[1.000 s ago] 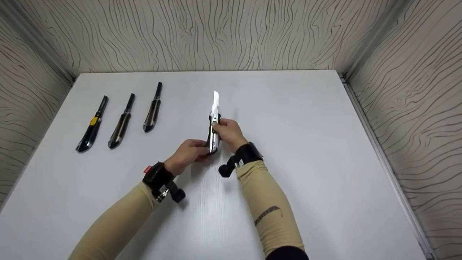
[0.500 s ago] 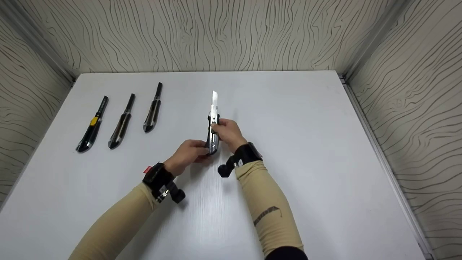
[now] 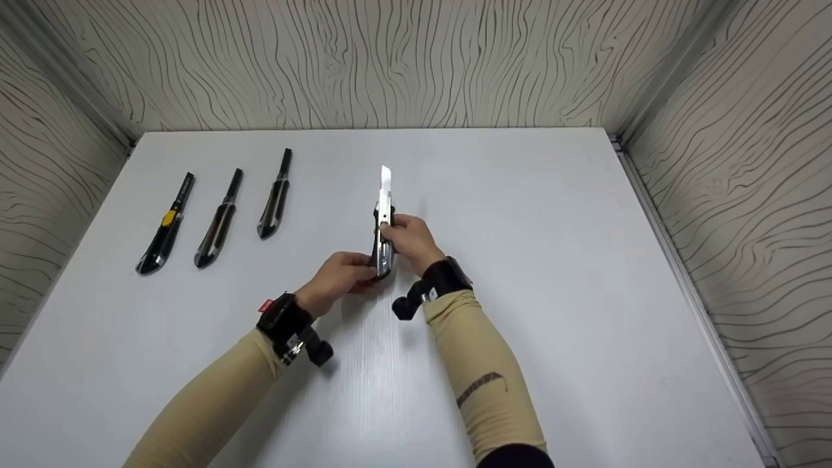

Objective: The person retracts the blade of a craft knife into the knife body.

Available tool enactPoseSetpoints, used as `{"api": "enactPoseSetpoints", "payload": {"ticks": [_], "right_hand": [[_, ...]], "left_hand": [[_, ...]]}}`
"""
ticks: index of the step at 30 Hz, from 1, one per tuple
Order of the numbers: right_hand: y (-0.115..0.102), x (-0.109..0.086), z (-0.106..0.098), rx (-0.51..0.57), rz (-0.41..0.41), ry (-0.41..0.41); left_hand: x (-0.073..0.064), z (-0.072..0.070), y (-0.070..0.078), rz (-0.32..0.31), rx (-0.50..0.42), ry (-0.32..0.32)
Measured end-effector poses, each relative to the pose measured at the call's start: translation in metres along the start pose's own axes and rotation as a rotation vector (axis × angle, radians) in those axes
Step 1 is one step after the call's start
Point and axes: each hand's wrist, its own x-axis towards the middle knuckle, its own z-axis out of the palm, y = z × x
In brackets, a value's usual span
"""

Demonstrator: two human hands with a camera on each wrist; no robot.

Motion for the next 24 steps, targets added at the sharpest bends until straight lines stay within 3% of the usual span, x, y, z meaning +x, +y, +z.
{"api": "enactPoseSetpoints", "payload": {"ticks": [24], "right_hand": [[0.0000, -0.0014, 0.0002, 0.005, -0.006, -0.007]], "left_hand": [[0.0001, 0.0005, -0.0015, 0.019, 0.030, -0.004]]}}
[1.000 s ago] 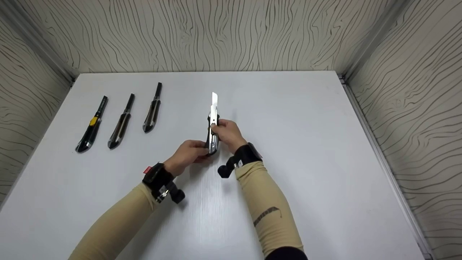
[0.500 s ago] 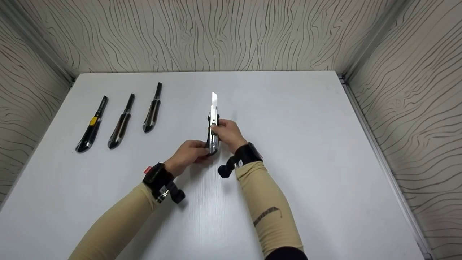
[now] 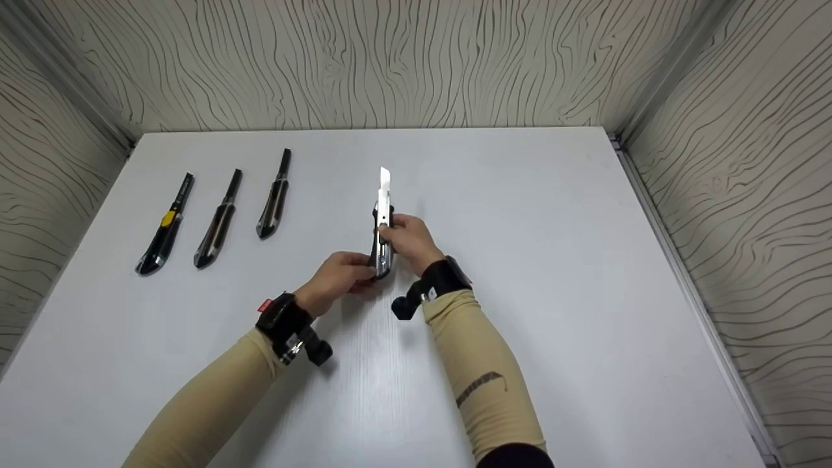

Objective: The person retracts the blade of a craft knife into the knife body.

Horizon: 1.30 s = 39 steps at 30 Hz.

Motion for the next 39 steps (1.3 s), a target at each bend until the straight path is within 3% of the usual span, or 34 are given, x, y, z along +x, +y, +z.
{"api": "enactPoseSetpoints", "payload": {"ticks": [39], "right_hand": [[0.0041, 0.0032, 0.0008, -0.012, -0.009, -0.019]], "left_hand": [[-0.0004, 0.0004, -0.0005, -0.010, -0.014, -0.008]]}}
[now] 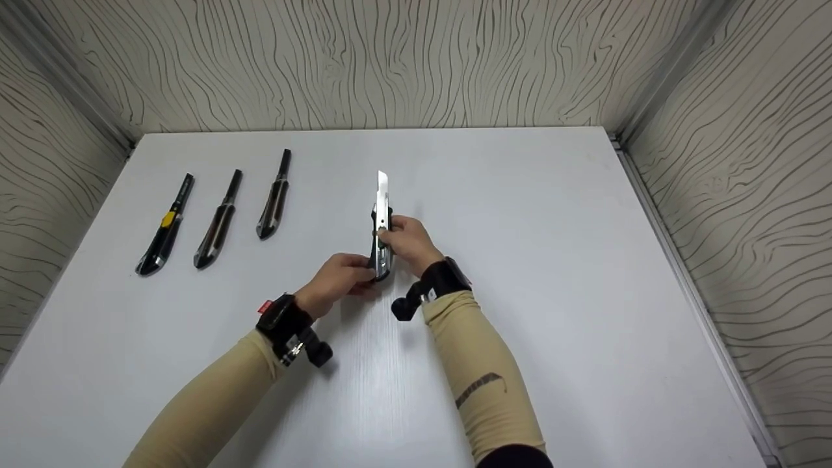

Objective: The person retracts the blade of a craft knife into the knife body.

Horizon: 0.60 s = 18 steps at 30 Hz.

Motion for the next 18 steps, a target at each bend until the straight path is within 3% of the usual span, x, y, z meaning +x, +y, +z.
{"api": "enactPoseSetpoints", "payload": {"ticks": [18], "right_hand": [[0.0009, -0.0009, 0.0001, 0.033, -0.013, -0.030]], "left_hand": [[-0.0007, -0.0008, -0.0003, -0.004, 0.015, 0.014]]}}
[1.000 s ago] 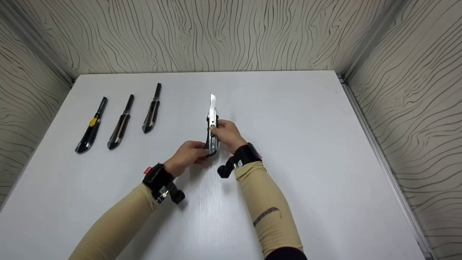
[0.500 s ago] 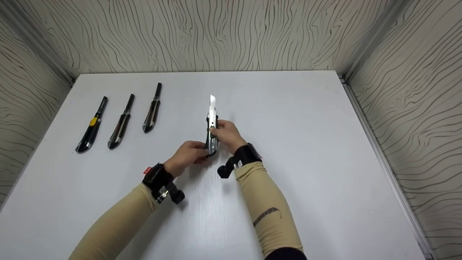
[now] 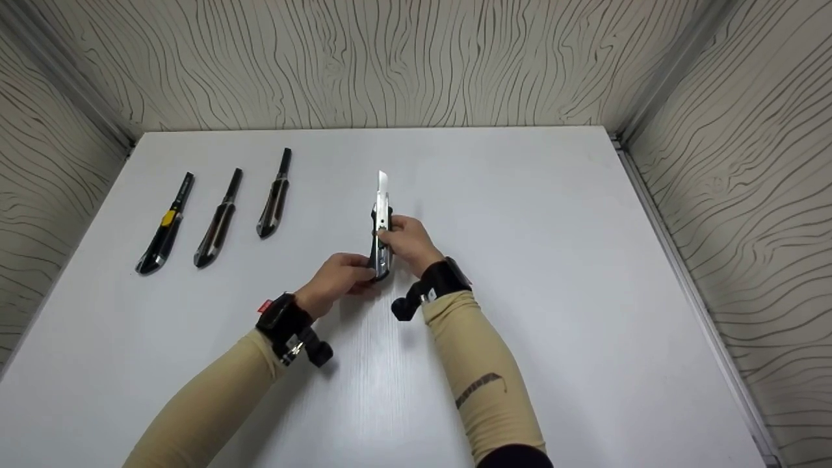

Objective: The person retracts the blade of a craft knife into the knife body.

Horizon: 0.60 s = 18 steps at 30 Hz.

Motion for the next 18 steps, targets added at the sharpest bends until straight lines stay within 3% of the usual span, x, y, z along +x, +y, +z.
{"api": "enactPoseSetpoints", "payload": {"ticks": [18], "right_hand": [[-0.0004, -0.0009, 0.0007, -0.026, -0.007, 0.003]], "left_hand": [[0.0002, 0.0009, 0.0008, -0.009, -0.025, 0.006]]}}
